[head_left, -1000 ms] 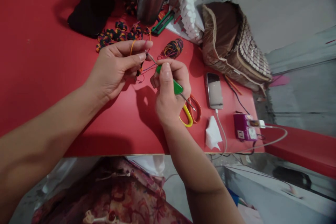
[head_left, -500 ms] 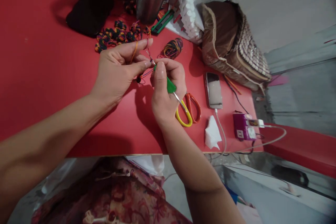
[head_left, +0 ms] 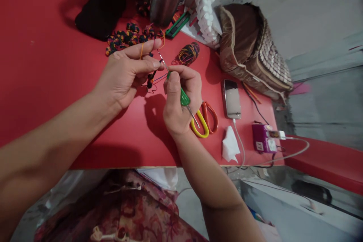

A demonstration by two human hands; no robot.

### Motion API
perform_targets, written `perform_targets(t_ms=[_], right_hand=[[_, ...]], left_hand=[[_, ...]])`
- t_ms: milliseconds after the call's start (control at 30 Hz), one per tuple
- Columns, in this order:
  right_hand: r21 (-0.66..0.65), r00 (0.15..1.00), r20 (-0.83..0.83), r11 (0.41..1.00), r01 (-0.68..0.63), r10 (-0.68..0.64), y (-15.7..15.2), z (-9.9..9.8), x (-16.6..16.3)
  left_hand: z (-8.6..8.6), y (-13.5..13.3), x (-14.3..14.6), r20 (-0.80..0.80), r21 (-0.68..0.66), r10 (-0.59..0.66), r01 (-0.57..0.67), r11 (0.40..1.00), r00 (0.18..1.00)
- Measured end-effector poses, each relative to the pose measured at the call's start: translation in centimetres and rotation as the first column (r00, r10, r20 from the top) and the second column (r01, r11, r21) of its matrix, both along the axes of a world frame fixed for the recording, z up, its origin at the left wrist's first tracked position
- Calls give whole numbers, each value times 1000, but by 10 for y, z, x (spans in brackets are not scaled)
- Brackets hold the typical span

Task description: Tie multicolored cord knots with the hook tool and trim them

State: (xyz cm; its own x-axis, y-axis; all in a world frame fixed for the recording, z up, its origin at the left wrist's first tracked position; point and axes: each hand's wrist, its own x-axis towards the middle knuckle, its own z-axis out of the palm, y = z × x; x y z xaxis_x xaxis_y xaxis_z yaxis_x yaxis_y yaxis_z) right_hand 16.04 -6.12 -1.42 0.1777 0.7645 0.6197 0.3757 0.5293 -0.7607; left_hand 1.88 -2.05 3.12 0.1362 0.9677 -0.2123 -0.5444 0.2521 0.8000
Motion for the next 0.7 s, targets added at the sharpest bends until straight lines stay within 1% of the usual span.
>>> perform_targets(t_ms=[67, 133, 200, 267, 333, 433, 500, 567, 633, 700], right_hand=[[42, 998, -44, 999, -34, 36, 1, 0, 0], [57, 996, -68, 997, -55, 59, 2, 0, 0], [45, 996, -56, 997, -65, 67, 2, 0, 1], [62, 998, -24, 996, -57, 59, 1, 0, 1], [65, 999, 6, 997, -52, 51, 0, 0, 1], [31, 998, 21, 998, -62, 62, -1, 3, 2], [14, 997, 11, 997, -78, 78, -2, 5, 3], [-3, 994, -20, 994, -109, 109, -2, 8, 6], [-21, 987, -58, 988, -154, 152, -2, 9, 8], [-40, 978, -100, 982, -186, 181, 0, 7, 10]], left_hand=[[2, 1, -2, -17, 2, -7, 7, 1000, 1000], [5, 2, -4, -36, 5, -11, 11, 1000, 999], [9, 2, -6, -54, 2, -9, 9, 1000, 998], [10, 4, -10, -60, -19, -13, 12, 1000, 998], [10, 8, -15, -32, -54, -31, 29, 998, 999], [6, 15, -25, 61, -111, -71, 77, 991, 996], [5, 19, -30, 85, -142, -102, 113, 983, 991], [5, 21, -32, 59, -179, -108, 117, 977, 992], [5, 23, -31, 14, -203, -87, 88, 975, 996], [3, 23, -29, -12, -196, -70, 66, 978, 997]])
